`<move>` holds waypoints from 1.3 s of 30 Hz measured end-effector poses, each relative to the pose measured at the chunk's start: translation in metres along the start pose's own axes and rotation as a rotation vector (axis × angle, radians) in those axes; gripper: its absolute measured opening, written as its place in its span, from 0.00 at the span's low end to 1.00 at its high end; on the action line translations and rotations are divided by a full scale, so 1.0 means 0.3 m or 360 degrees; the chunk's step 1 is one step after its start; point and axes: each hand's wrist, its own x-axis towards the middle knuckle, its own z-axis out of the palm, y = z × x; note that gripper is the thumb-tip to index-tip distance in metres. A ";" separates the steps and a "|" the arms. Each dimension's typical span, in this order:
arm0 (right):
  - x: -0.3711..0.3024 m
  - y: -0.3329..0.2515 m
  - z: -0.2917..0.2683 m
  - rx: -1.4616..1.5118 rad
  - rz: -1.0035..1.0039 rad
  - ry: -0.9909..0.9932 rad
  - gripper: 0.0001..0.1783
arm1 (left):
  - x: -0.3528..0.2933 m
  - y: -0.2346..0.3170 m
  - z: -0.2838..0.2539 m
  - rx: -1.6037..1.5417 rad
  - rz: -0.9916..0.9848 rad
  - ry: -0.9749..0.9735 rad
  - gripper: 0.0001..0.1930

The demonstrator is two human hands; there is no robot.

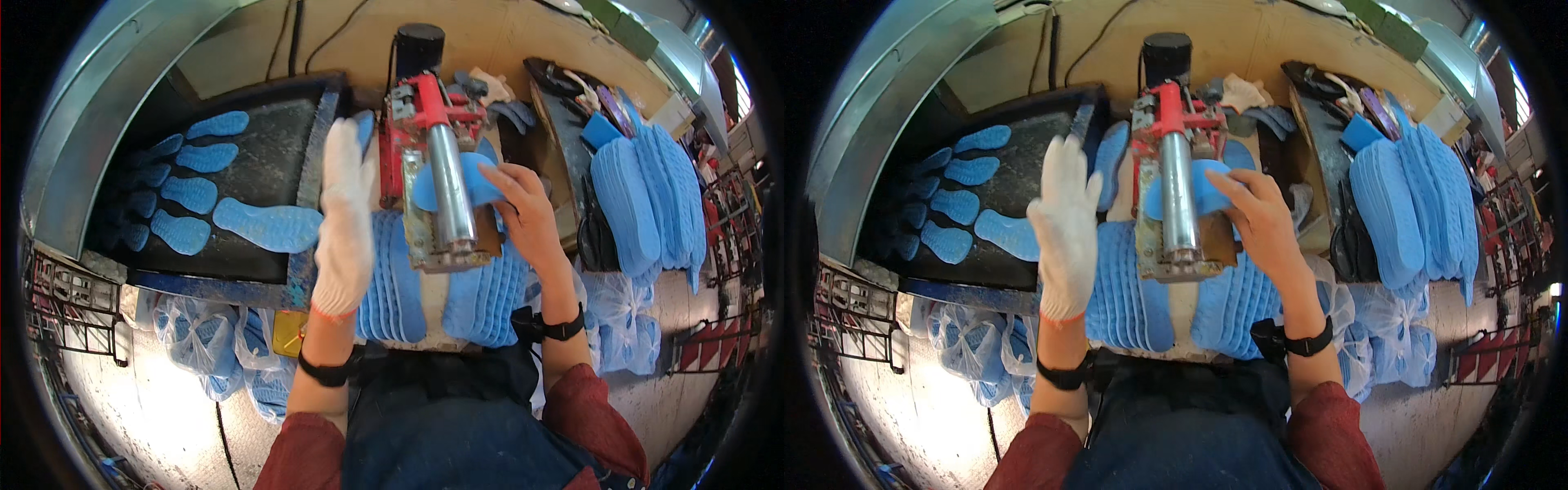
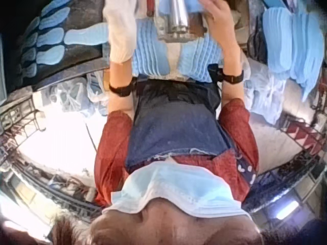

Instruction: Applying adhesive to blue shoe soles using an industrial roller machine.

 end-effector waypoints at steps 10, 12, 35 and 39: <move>-0.383 0.075 0.113 0.0462 0.1047 0.0350 0.21 | -0.025 -0.234 -0.101 0.0385 -0.0344 -0.0243 0.45; -0.424 0.099 0.202 0.0229 0.0998 0.0060 0.23 | -0.090 -0.256 -0.147 0.0423 -0.0456 -0.0093 0.42; -0.445 0.157 0.325 -0.0573 0.0790 -0.0463 0.19 | 0.214 -0.050 -0.576 -0.0462 -0.0552 0.1396 0.24; -0.456 0.199 0.299 -0.0440 0.1032 -0.0584 0.18 | 0.289 -0.158 -0.715 -0.0529 -0.0723 0.1531 0.27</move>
